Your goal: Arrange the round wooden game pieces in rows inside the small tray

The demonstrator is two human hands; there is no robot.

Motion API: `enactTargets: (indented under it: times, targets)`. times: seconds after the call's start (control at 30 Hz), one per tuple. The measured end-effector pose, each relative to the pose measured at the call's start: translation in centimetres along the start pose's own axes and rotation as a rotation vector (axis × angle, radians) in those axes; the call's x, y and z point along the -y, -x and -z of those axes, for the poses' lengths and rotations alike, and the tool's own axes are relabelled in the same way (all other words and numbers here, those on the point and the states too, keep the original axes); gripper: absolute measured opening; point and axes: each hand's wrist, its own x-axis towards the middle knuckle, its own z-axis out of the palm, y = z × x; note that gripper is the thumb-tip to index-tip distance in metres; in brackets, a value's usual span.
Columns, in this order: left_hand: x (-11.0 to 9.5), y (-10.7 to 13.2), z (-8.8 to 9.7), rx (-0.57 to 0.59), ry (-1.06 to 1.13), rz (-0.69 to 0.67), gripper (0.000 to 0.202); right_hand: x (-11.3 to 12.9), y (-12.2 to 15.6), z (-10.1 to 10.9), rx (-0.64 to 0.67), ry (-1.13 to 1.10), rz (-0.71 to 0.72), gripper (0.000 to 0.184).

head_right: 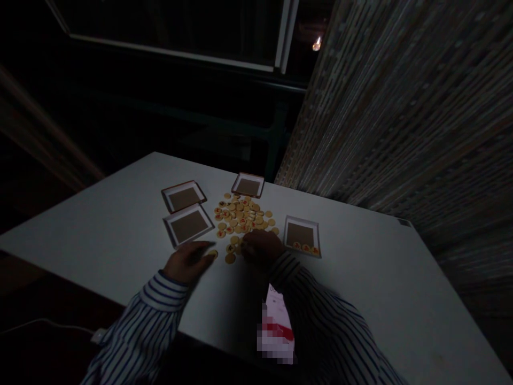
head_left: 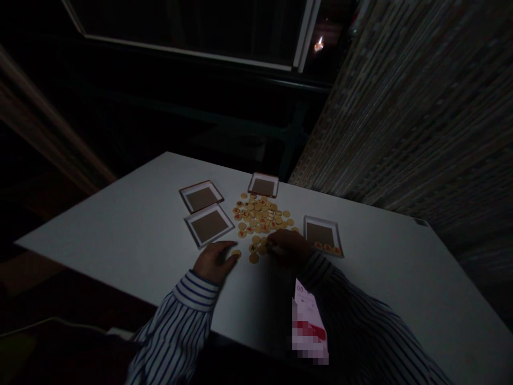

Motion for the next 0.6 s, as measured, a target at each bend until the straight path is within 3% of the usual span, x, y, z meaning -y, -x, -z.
enactTargets:
  times: [0.1, 0.23, 0.6]
  targets:
    - [0.6, 0.2, -0.6, 0.055, -0.071, -0.060, 0.035, 0.6, -1.9, -0.4, 0.083, 0.011, 0.025, 0.029]
    - [1.1, 0.3, -1.1, 0.071, -0.105, -0.085, 0.033, 1.7, -4.0, -1.7, 0.139, 0.032, 0.072, 0.026]
    - [1.7, 0.2, -1.1, 0.078, -0.097, -0.102, 0.033, 2.8, -6.0, -3.7, 0.123, 0.074, 0.077, 0.030]
